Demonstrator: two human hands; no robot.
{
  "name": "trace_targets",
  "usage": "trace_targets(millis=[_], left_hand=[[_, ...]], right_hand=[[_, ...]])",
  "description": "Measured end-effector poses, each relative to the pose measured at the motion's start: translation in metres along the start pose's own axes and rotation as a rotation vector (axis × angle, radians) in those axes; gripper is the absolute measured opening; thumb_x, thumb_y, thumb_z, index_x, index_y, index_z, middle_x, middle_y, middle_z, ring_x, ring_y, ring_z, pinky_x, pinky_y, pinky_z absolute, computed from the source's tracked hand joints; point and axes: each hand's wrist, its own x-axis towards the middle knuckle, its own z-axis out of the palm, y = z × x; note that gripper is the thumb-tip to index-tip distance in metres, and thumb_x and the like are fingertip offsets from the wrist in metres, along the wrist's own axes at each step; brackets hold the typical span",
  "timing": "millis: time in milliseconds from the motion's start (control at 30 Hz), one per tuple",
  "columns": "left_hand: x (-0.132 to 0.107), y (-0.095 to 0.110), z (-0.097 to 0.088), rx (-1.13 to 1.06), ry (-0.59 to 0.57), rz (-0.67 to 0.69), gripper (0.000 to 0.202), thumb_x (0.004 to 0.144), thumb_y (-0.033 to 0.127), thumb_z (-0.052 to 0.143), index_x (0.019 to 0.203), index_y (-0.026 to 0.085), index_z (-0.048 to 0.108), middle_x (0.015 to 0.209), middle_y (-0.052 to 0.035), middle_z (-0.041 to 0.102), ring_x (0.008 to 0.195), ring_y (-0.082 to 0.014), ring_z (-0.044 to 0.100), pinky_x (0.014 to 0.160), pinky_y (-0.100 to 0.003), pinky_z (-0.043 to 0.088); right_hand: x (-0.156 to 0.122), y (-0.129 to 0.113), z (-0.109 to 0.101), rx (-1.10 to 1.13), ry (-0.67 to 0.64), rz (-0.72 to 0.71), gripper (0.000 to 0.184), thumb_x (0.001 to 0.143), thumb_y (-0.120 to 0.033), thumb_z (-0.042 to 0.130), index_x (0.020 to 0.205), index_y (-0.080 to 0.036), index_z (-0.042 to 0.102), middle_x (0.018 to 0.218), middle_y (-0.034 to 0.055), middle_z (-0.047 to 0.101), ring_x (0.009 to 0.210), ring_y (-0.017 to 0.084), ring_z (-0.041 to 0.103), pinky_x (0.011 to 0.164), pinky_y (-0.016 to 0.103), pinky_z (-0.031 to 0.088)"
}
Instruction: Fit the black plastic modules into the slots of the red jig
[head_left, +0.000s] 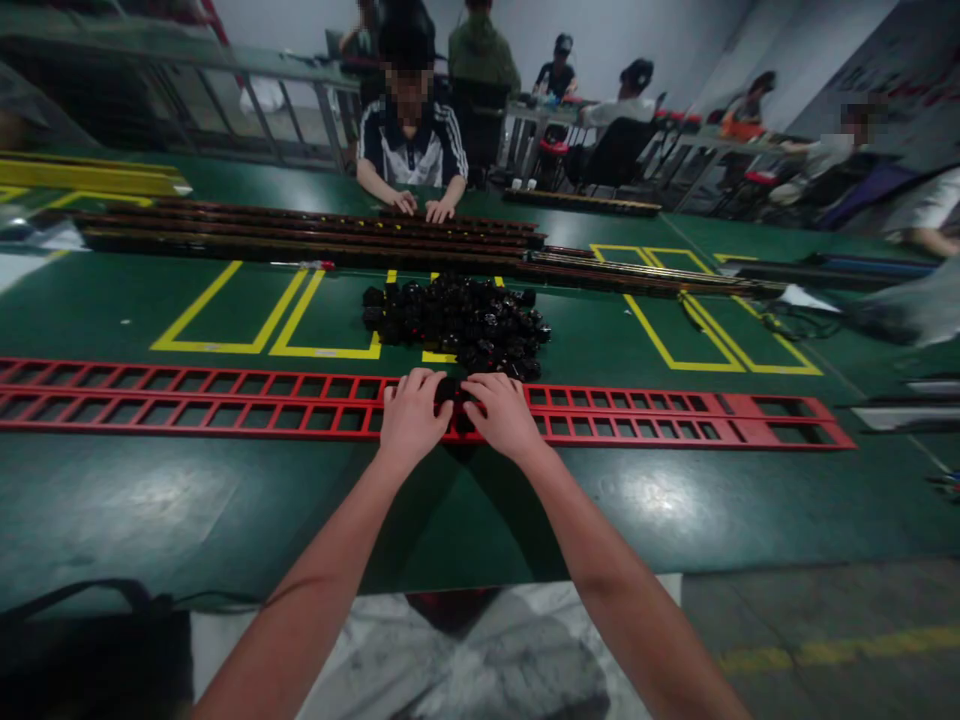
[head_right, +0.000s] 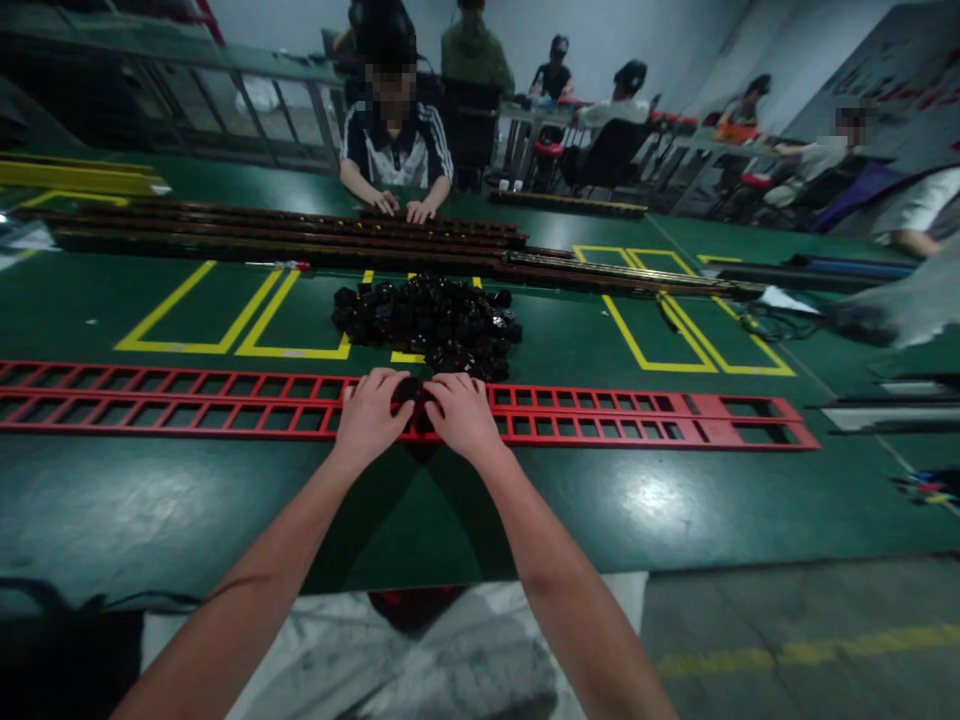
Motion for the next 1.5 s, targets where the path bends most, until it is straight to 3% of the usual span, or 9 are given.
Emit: trace_targets(millis=[200,300,400,567,767,933,1100,1333,1500], left_hand=[[-0.002,0.004,-0.002,0.075,0.002,-0.026,0.042,0.095,0.04,0.047,0.133,0.028,0.06,0.136,-0.0091,0.058,0.121,-0.0324,0.05,0.099,-0.051,0.041],[-0.002,0.004,-0.002,0.055,-0.016,0.006,0.042,0.099,0.036,0.04,0.137,0.032,0.058,0.141,-0.0064,0.058,0.127,-0.0312,0.046,0.104,-0.052,0.037],[-0.001,0.003,0.0,0.031,-0.033,0.032,0.042,0.101,0.033,0.037,0.138,0.034,0.057,0.143,-0.0042,0.059,0.132,-0.0303,0.044,0.108,-0.053,0.033],[0.001,0.003,0.001,0.002,-0.026,0.003,0.035,0.097,0.032,0.046,0.129,0.034,0.061,0.138,-0.0033,0.063,0.13,-0.0291,0.047,0.109,-0.054,0.033],[0.015,-0.004,-0.006,-0.058,-0.086,-0.001,0.027,0.092,0.031,0.058,0.118,0.033,0.065,0.124,-0.0017,0.07,0.124,-0.0288,0.054,0.117,-0.062,0.02],[0.026,-0.021,-0.009,-0.066,-0.195,0.103,0.03,0.091,0.038,0.063,0.119,0.03,0.066,0.121,-0.002,0.07,0.115,-0.0255,0.057,0.107,-0.045,0.038],[0.022,-0.031,0.0,-0.088,-0.117,0.196,0.035,0.094,0.04,0.06,0.126,0.027,0.063,0.128,-0.0046,0.068,0.117,-0.0271,0.056,0.101,-0.044,0.042],[0.02,-0.031,0.004,-0.087,-0.07,0.228,0.035,0.095,0.041,0.058,0.126,0.025,0.063,0.125,-0.0048,0.069,0.115,-0.0277,0.058,0.099,-0.047,0.044],[0.02,-0.031,0.006,-0.089,-0.008,0.201,0.035,0.1,0.04,0.048,0.126,0.022,0.062,0.129,-0.0081,0.065,0.116,-0.0271,0.058,0.102,-0.047,0.045]], right_hand=[[0.0,0.015,-0.008,0.144,0.373,0.214,0.029,0.096,-0.019,0.043,0.102,-0.021,0.071,0.106,0.0093,0.074,0.104,0.024,0.063,0.093,0.04,0.049],[-0.002,0.026,-0.015,0.128,0.454,0.273,0.028,0.095,-0.02,0.044,0.096,-0.022,0.071,0.1,0.009,0.074,0.098,0.026,0.063,0.091,0.041,0.049],[-0.004,0.032,-0.018,0.076,0.426,0.296,0.026,0.093,-0.019,0.044,0.096,-0.022,0.07,0.102,0.0088,0.073,0.099,0.026,0.063,0.091,0.041,0.049],[0.007,0.023,-0.018,-0.005,0.268,0.251,0.023,0.095,-0.019,0.047,0.102,-0.022,0.068,0.115,0.0085,0.072,0.109,0.026,0.062,0.092,0.041,0.045],[0.03,0.022,-0.014,-0.126,0.143,0.177,0.024,0.093,-0.02,0.052,0.112,-0.022,0.067,0.123,0.0092,0.069,0.114,0.031,0.057,0.092,0.047,0.04],[0.029,0.03,-0.005,-0.177,0.092,0.154,0.031,0.094,-0.024,0.054,0.123,-0.022,0.066,0.13,0.0094,0.066,0.12,0.033,0.051,0.093,0.05,0.039],[0.025,0.029,-0.003,-0.205,0.062,0.125,0.034,0.096,-0.023,0.05,0.127,-0.024,0.065,0.137,0.0099,0.062,0.123,0.031,0.049,0.097,0.05,0.037],[0.025,0.029,-0.002,-0.209,0.084,0.165,0.023,0.097,-0.024,0.05,0.115,-0.022,0.066,0.135,0.0109,0.064,0.12,0.03,0.052,0.099,0.049,0.036],[0.024,0.028,-0.003,-0.216,0.042,0.043,0.035,0.099,-0.027,0.051,0.132,-0.027,0.062,0.145,0.008,0.057,0.129,0.031,0.047,0.103,0.053,0.033]])
